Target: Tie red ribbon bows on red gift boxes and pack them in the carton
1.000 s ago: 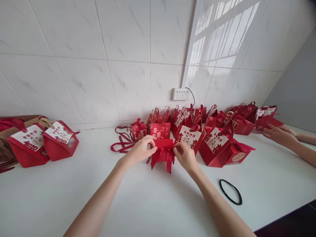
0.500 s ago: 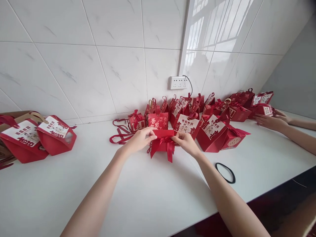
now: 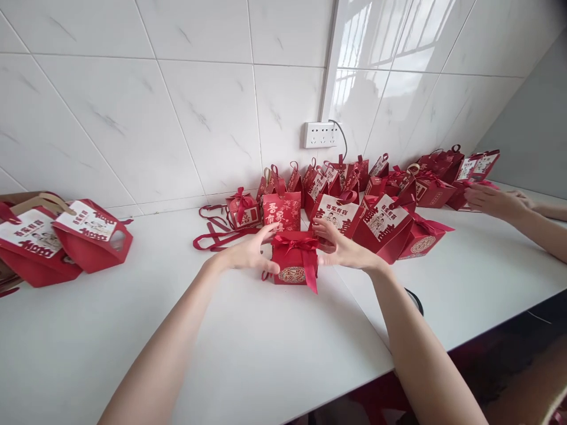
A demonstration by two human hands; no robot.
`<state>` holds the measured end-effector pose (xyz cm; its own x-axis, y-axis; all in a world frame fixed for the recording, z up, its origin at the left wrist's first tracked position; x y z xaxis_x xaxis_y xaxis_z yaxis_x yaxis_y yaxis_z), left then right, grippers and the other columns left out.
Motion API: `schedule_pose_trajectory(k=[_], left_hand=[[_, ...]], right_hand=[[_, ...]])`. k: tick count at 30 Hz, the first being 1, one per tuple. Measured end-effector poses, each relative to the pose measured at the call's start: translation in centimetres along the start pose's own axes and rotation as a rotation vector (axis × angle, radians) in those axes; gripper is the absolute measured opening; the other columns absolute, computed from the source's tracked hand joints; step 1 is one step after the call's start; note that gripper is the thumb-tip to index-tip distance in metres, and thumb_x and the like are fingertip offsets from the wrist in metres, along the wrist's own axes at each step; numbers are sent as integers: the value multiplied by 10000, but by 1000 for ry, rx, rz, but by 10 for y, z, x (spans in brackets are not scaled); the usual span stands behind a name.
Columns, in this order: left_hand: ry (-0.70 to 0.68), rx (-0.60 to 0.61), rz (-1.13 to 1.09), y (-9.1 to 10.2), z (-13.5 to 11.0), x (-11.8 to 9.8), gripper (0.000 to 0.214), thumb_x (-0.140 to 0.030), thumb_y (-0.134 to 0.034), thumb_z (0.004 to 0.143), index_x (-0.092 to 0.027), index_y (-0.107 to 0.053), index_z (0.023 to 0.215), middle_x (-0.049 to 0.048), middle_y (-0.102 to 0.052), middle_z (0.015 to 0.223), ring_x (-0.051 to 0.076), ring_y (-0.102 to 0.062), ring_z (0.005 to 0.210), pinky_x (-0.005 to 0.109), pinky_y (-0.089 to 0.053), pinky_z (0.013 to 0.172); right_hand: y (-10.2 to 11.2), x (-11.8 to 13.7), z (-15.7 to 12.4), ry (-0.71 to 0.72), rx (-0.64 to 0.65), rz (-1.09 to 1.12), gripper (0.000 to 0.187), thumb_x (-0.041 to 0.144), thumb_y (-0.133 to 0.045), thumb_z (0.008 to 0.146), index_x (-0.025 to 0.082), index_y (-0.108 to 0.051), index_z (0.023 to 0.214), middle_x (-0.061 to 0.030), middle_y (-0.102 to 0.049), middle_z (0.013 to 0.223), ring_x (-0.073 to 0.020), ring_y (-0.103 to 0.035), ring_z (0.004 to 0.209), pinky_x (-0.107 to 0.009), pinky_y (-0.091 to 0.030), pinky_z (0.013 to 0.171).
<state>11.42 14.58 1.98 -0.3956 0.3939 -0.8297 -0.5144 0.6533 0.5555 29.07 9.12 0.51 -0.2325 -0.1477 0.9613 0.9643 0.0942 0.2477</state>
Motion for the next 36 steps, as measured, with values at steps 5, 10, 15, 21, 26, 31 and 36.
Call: schedule_pose_trajectory(k=[5,10,15,21,26,31,36], left_hand=[[48,-19,47,-5,0,9,1109,-342,-845,418,-322,-308,1387,93,-384,1442,339,-372,1311,437,-422,987],[23,-18,-71,-6,4,1,973,-439,-758,598,-265,-262,1416,103,-412,1423,315,-404,1291,441,-393,1020],[-76,-8,-389,-7,4,-18,967,-654,-654,634,-252,-259,1420,112,-394,1437,321,-361,1318,442,-380,1039],[-66,-22,-451,-16,0,-34,1006,-610,-701,627,-305,-184,1434,84,-370,1455,300,-396,1299,414,-450,989],[69,-100,-503,-22,-5,-44,746,-656,-528,758,-285,-308,1367,113,-493,1354,318,-576,1100,408,-581,720],[101,-84,-605,-23,-11,-54,639,-581,-541,800,-265,-369,1329,107,-547,1297,285,-586,1089,422,-578,773],[118,-91,-648,-22,-14,-56,596,-553,-560,803,-255,-410,1298,109,-566,1273,277,-589,1089,436,-565,817]], right_hand=[[-19,-9,0,6,149,-108,1105,260,-819,534,268,-175,1432,-159,-335,1412,-320,-392,1276,-459,-476,927],[-16,-7,5,3,86,12,898,335,-768,622,243,-301,1384,-125,-430,1366,-271,-458,1228,-440,-437,978],[-13,-7,6,-42,42,338,599,572,-604,738,239,-482,1221,-107,-596,1196,-240,-620,1013,-381,-538,810],[-16,-8,3,-179,-67,588,609,691,-337,818,193,-563,1086,-122,-687,937,-257,-677,818,-397,-572,648],[-35,-12,-1,-335,68,655,723,771,-276,772,162,-562,1034,-113,-671,808,-236,-677,708,-373,-575,570],[-48,-11,-2,-352,143,772,725,756,-225,797,163,-526,1086,-101,-657,811,-209,-680,701,-299,-569,523],[-53,-10,-2,-384,154,872,732,737,-168,825,166,-472,1167,-100,-660,841,-196,-684,672,-291,-577,496]])
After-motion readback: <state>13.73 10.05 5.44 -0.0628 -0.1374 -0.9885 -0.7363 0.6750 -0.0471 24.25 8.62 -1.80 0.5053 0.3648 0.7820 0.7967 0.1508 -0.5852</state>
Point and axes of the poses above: each hand's wrist, its own z-axis towards the middle knuckle, its own y-axis out of the back of the hand, x = y × z, the point moved 8 cm from there along z, towards the middle knuckle
